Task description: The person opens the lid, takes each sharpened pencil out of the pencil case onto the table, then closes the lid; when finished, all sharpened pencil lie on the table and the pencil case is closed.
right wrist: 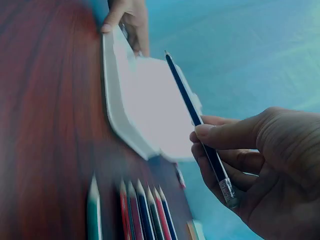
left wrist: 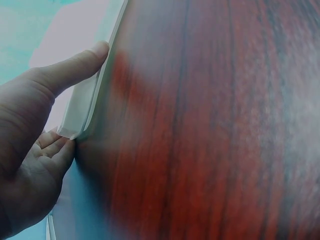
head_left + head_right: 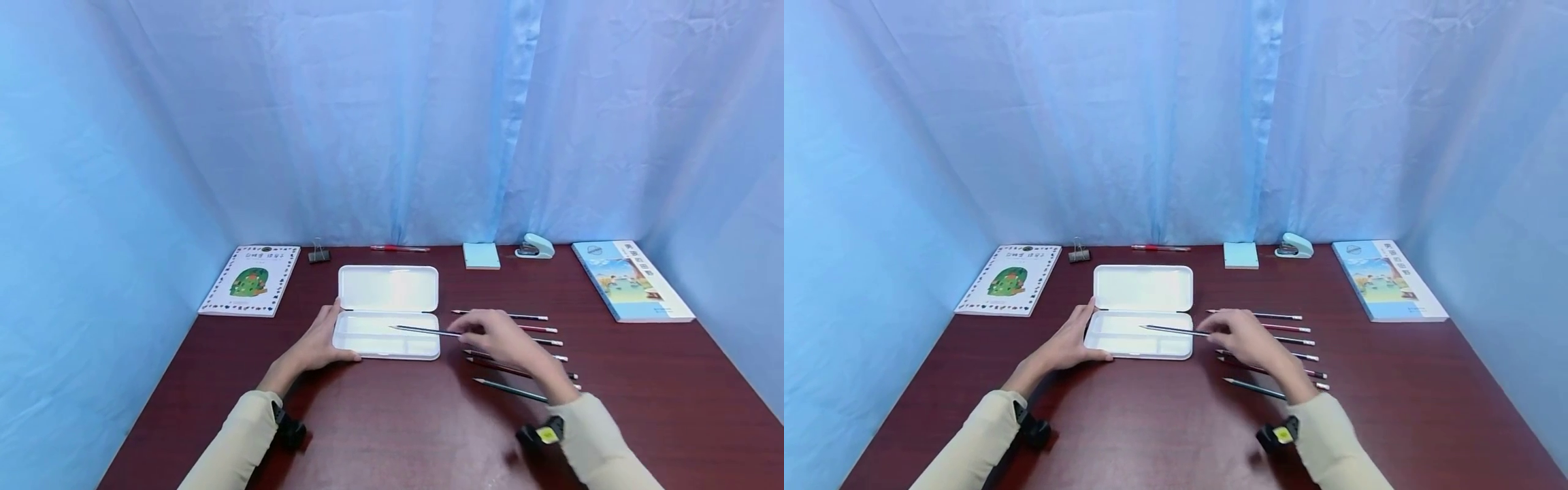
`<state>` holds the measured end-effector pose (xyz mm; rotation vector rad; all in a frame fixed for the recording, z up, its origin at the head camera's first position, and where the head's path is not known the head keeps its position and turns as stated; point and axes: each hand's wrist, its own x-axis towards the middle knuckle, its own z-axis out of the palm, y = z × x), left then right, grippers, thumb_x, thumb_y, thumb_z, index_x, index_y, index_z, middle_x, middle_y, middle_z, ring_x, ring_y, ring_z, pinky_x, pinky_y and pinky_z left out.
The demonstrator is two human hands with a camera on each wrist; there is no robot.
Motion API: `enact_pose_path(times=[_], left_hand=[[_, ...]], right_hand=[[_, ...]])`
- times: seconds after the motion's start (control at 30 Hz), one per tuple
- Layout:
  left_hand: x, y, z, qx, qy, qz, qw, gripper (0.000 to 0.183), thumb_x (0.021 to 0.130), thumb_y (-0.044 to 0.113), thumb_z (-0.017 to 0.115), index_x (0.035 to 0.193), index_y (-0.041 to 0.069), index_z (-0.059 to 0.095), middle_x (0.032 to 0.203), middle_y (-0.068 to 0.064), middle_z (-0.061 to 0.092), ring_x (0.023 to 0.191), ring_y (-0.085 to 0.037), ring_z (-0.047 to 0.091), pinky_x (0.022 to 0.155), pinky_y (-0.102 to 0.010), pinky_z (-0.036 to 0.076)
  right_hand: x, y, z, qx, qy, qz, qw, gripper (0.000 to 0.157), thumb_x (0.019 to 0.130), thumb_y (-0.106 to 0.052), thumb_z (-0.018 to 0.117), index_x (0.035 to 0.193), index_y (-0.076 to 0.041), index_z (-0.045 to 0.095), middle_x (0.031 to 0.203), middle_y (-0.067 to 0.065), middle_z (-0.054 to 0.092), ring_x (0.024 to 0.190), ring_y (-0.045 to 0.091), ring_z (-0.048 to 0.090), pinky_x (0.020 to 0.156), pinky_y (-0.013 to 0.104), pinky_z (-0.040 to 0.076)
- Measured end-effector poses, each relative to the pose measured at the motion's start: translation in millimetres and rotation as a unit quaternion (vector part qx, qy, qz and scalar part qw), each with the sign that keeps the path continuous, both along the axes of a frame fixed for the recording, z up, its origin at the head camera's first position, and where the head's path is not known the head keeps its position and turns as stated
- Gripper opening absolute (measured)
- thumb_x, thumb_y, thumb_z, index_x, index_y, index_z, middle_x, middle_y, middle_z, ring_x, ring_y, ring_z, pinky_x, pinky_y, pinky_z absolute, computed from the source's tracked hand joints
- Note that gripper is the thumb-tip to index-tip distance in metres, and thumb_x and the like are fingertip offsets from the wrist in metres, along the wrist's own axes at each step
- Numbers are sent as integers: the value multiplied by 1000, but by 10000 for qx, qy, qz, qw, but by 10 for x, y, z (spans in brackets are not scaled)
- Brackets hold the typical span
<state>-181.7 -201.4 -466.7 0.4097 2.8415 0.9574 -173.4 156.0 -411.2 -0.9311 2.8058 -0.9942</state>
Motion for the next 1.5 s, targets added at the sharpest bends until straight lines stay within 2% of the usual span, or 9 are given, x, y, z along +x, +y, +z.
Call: enact_pose_path(times=[0.2,0.37,0.5,0.63,0.73,0.93,1.17,1.37,1.5], left_hand=[[8,-2,2,-12,-57,42,10000,126,61,53,80,149,10,1,138,-10,28,122,-21,33,101,-41,30],[17,-7,6,14,-45,61,10000,127,60,53,80,149,11,0,140,-10,26,122,-22,33,101,-42,30],[15,0,6,64,-48,27,10000,126,60,53,80,149,11,1,139,-10,27,122,-22,33,101,-41,30],[26,-6,-2,77,-18,7,10000,126,60,53,80,149,10,2,139,-11,27,122,-22,34,100,-41,31],[28,-8,-10,50,-3,31,10000,126,60,54,80,149,10,2,139,-10,27,121,-22,34,100,-41,31],[26,-3,-5,36,33,43,10000,127,60,54,80,149,10,2,138,-11,28,121,-22,34,100,-42,30],[24,5,5,-20,55,53,10000,126,60,51,81,149,10,2,138,-11,28,123,-22,34,101,-41,30],[20,8,7,-33,18,59,10000,126,60,52,81,149,11,2,139,-11,28,123,-22,33,101,-41,30],[23,4,6,-27,16,52,10000,127,60,52,81,149,10,1,139,-11,27,123,-22,33,101,-41,30]], right_hand=[[369,568,-7,175,242,-262,9992,20,82,-7,68,98,-18,71,94,-8,66,85,5,58,72,29,48],[681,883,-116,121,320,-452,9984,24,80,-5,69,95,-22,70,91,-12,65,80,0,56,65,25,47],[900,1036,-253,200,190,-518,9983,22,80,-10,70,96,-25,69,90,-14,64,81,-1,56,64,25,46],[1045,1128,-351,346,-180,-717,9967,20,82,-15,69,98,-27,68,91,-14,63,82,-2,56,65,25,47],[1107,1171,-407,412,-219,-983,9941,23,81,-13,69,97,-29,68,91,-15,63,81,-3,56,64,25,46],[1180,1190,-506,307,279,-1337,9902,30,75,-8,74,92,-32,68,89,-19,60,72,-5,51,61,24,43],[1226,1162,-557,197,783,-1361,9874,38,70,-1,76,91,-32,68,88,-19,58,73,-4,52,60,23,42],[1224,1144,-580,160,1204,-1263,9845,41,65,2,78,90,-29,68,87,-19,58,73,-3,53,63,12,36],[1218,1133,-559,166,1248,-1205,9847,41,65,3,78,90,-28,68,87,-19,58,74,-3,53,64,11,37]])
